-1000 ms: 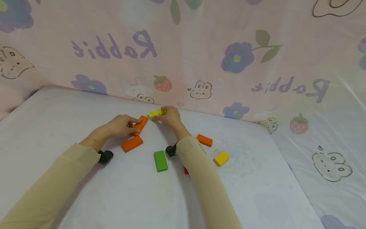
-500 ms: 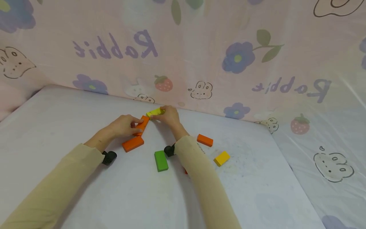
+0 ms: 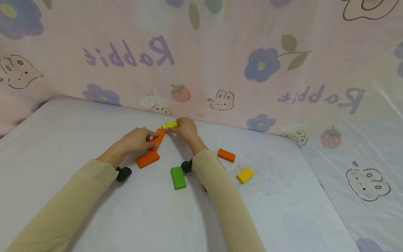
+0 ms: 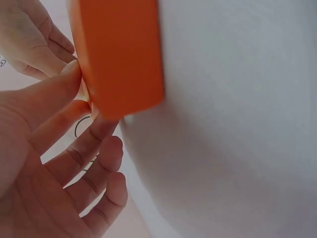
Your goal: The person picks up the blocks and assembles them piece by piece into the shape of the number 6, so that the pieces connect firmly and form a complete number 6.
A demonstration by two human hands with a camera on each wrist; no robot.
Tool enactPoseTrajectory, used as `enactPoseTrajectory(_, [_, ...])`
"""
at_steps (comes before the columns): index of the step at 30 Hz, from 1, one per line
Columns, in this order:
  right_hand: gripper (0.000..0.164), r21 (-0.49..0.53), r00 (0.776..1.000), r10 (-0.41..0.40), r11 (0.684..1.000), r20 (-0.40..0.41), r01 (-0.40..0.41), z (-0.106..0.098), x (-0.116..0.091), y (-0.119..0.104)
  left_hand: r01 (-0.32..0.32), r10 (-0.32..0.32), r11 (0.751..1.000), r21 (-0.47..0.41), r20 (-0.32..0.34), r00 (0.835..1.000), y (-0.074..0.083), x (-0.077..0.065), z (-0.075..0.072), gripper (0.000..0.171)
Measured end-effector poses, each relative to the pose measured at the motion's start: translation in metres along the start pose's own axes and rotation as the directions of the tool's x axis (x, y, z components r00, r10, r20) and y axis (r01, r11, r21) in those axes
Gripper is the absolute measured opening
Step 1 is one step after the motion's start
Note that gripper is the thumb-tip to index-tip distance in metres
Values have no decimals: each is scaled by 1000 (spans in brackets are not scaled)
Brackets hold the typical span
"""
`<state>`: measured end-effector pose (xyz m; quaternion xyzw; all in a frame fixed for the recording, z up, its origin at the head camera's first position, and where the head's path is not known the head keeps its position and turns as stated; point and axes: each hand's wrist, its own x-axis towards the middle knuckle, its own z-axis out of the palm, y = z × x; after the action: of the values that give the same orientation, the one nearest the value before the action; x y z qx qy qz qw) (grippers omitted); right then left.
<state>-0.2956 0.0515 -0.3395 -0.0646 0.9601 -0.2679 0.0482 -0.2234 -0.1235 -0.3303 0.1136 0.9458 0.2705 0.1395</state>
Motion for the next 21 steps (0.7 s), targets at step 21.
enactPoseTrajectory(21, [68, 88, 996, -33, 996, 78, 26, -43, -22, 34, -27, 29, 999, -47, 34, 999, -6, -1, -1, 51])
